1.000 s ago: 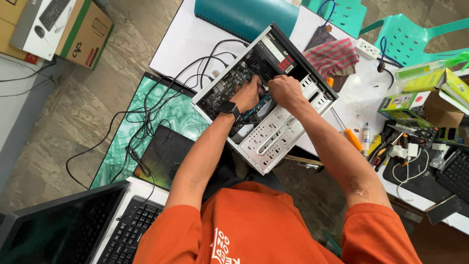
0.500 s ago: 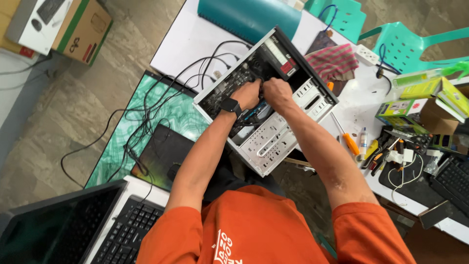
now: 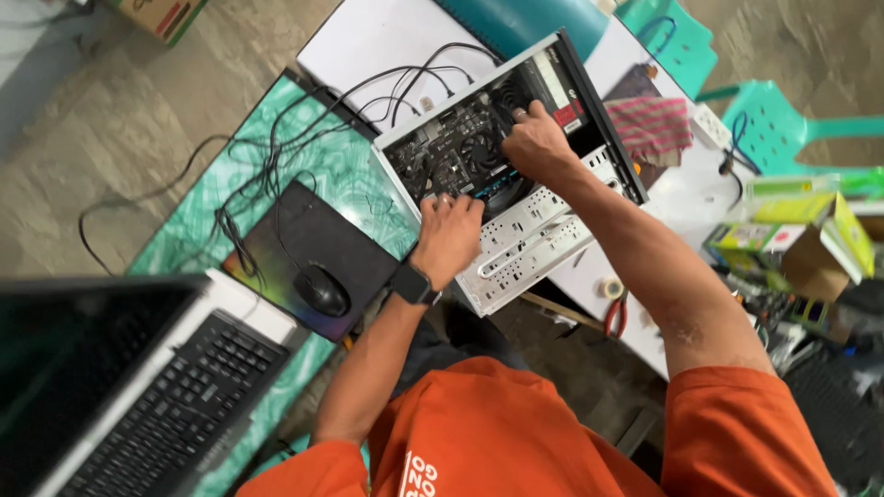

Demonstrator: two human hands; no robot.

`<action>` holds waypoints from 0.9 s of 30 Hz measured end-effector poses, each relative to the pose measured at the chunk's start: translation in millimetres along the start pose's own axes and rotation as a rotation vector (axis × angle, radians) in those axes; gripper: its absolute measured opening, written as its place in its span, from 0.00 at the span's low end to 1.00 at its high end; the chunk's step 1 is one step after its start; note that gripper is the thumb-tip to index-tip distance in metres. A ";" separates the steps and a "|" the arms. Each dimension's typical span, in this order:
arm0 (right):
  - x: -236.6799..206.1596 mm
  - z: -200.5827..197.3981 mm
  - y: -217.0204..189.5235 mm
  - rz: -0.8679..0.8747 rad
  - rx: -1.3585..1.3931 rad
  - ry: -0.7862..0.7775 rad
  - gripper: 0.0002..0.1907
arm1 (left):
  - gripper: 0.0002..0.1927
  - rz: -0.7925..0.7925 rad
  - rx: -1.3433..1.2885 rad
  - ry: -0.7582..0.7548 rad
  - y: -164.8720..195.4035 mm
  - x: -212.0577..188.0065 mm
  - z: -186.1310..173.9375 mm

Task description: The person works on an open desktop computer case on the workbench, reaching into the chassis to handle the motherboard, CPU cooler and fan. They pick up a screwdriver, use pliers on a small part, tear off a piece of tissue, and wipe components inside the case while repositioning parts and cables.

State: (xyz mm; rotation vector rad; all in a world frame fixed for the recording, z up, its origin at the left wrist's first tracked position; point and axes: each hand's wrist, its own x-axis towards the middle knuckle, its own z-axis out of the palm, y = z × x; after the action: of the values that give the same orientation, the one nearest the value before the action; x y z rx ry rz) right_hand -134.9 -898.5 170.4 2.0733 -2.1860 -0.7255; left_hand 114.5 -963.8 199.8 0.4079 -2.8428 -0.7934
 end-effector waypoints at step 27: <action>32.0 27.0 6.9 -0.092 0.152 -0.227 0.13 | 0.14 -0.360 -0.218 0.367 34.9 16.8 63.9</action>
State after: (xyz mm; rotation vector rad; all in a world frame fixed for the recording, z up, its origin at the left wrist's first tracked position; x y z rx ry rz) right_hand -153.9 -920.9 139.8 2.2813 -2.3418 -0.8675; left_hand 76.6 -909.4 165.5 0.9404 -2.3449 -0.9614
